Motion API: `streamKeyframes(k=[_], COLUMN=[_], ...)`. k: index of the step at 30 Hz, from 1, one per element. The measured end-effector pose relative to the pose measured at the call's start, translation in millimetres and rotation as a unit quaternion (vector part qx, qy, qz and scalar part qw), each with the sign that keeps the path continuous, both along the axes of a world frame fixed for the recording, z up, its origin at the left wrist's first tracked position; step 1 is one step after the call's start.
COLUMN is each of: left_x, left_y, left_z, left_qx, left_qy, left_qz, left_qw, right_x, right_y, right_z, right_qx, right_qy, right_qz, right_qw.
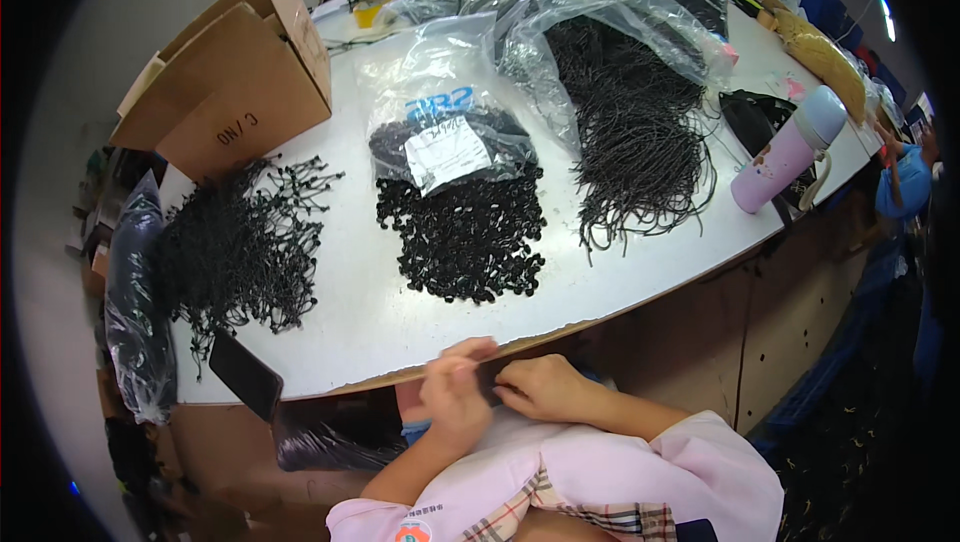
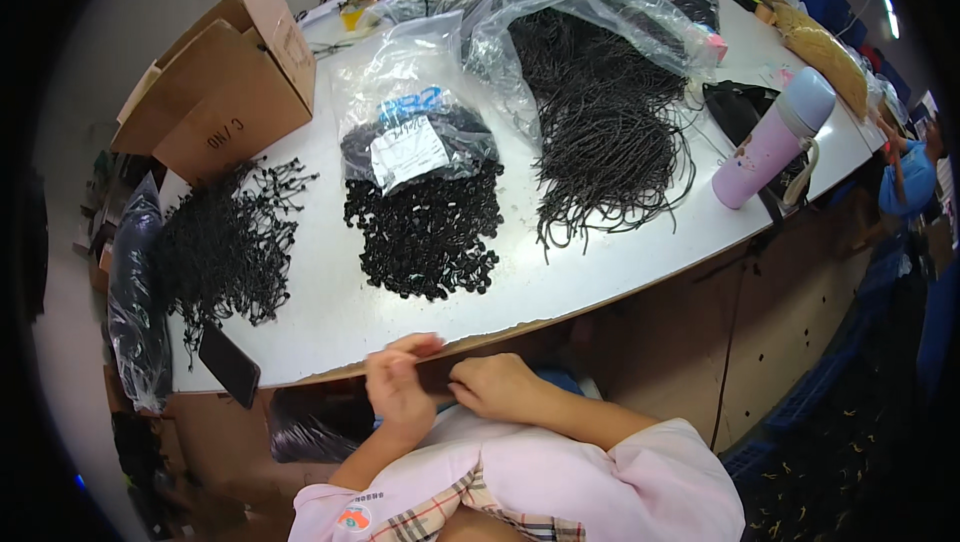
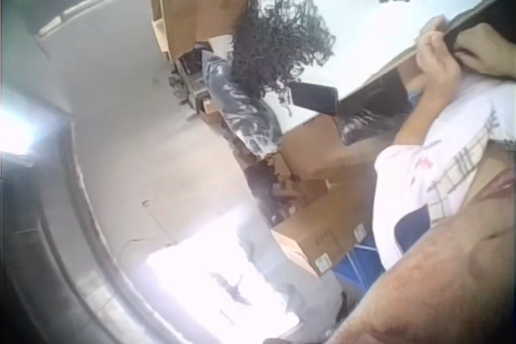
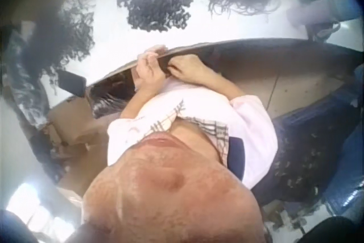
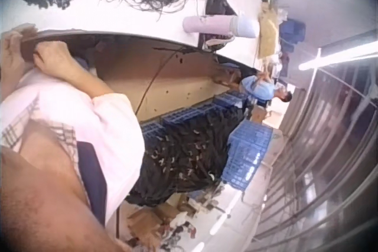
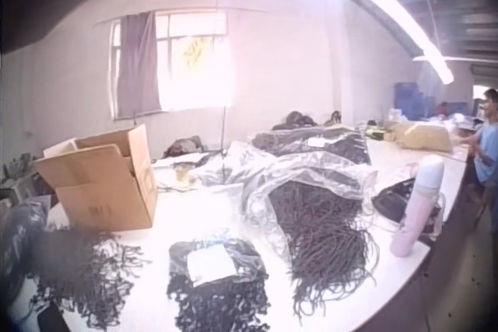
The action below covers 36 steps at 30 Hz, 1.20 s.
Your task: Manually attaching small black plastic link components to a black cord on a workbench.
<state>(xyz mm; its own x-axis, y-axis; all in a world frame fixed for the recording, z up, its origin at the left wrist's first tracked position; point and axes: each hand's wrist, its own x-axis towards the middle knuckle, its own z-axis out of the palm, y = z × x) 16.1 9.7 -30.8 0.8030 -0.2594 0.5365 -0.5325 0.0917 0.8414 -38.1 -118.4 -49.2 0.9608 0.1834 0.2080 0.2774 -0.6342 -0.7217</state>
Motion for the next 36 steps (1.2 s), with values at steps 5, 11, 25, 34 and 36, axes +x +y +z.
streamKeyframes(k=[5, 11, 25, 34, 36], left_x=[-3, -9, -13, -12, -15], left_y=[-1, 0, -5, 0, 0], left_z=[-1, 2, -2, 12, 10], left_qx=[0.11, 0.219, 0.057, -0.002, 0.042], left_qy=[-0.022, 0.049, 0.248, 0.353, 0.302], left_qz=[0.012, -0.018, -0.082, -0.234, -0.206], left_qw=[0.994, 0.974, 0.963, 0.906, 0.93], right_x=[2, -3, -15, -13, -12], right_y=[8, 0, -8, -23, -25], right_z=[21, 23, 30, 34, 39], right_qx=[0.187, 0.182, 0.366, 0.387, 0.304], right_qy=[-0.003, -0.079, 0.074, 0.099, 0.067], right_qz=[-0.012, -0.018, -0.029, 0.026, 0.014], right_qw=[0.982, 0.98, 0.927, 0.916, 0.95])
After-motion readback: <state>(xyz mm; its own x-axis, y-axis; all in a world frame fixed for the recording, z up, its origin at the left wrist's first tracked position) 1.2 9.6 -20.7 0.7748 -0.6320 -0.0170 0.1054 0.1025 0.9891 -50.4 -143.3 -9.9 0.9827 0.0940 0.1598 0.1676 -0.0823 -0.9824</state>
